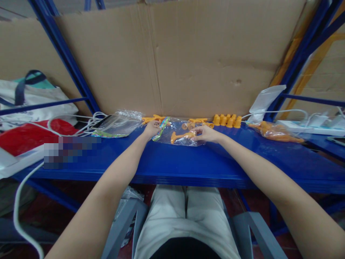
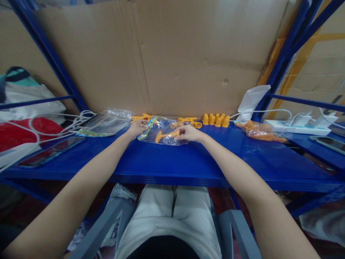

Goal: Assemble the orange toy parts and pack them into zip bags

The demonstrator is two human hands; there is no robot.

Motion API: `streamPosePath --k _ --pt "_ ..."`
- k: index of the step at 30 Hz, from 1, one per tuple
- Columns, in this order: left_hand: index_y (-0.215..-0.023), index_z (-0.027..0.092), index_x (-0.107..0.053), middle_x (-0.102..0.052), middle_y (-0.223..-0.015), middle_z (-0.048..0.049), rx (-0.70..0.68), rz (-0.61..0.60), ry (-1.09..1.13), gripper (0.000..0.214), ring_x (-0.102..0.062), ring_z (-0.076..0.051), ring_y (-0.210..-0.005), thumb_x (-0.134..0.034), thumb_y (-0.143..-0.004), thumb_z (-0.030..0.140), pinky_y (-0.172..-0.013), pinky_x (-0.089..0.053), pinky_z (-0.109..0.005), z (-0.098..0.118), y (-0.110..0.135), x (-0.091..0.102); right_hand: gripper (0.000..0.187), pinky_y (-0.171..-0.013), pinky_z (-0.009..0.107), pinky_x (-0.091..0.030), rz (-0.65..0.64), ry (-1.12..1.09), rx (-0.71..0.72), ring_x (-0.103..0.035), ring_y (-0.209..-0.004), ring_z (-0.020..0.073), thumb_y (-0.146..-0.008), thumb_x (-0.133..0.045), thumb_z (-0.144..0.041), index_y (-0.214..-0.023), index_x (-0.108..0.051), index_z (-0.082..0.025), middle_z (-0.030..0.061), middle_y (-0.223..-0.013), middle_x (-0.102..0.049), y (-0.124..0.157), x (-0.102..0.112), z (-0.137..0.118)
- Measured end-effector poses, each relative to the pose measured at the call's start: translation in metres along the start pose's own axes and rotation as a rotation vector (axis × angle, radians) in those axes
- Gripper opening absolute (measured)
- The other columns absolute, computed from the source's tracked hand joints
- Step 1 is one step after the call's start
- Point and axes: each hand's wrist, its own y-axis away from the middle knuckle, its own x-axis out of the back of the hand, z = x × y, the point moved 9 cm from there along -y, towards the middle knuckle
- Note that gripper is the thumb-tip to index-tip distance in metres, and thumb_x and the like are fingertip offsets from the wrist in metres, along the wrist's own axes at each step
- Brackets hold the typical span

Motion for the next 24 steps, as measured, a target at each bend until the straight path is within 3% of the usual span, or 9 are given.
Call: streamPosePath --k 8,16,24 --pt "-0.12 0.009 -0.056 -0.064 -0.074 -0.0033 0.012 -0.058 -0.05 0.043 -0.048 -0.009 -0.041 -0.055 -0.077 0.007 -0.046 -0.044 -0.024 -0.002 0.003 -0.006 0.039 -0.061 0.029 -0.054 -0.012 0.065 0.002 -0.063 -0.064 0.016 -0.064 -0.08 -0.037 -0.095 -0.074 -0.015 0.0029 -0.076 -0.071 -0.003 -0.007 0.005" --pt "-0.121 0.008 -0.057 -0.06 -0.063 0.0019 0.058 -0.064 -0.017 0.045 -0.047 -0.008 -0.038 -0.059 -0.076 0.004 -0.045 -0.04 -0.02 -0.009 0.001 -0.009 0.039 -0.078 0.033 -0.054 0.024 0.302 0.084 -0.068 -0.083 0.0211 -0.073 -0.074 -0.031 -0.107 -0.072 -0.011 0.0071 -0.094 -0.074 -0.007 -0.015 -0.01" --pt "-0.122 0.006 -0.057 -0.055 -0.061 0.0045 0.059 -0.057 0.0 0.041 -0.044 -0.006 -0.036 -0.056 -0.081 0.001 -0.045 -0.039 -0.02 -0.007 0.002 -0.01 0.036 -0.088 0.035 -0.052 0.024 0.278 0.136 -0.066 -0.096 0.0215 -0.076 -0.074 -0.03 -0.108 -0.072 -0.014 0.0077 -0.103 -0.073 -0.012 -0.02 -0.019"
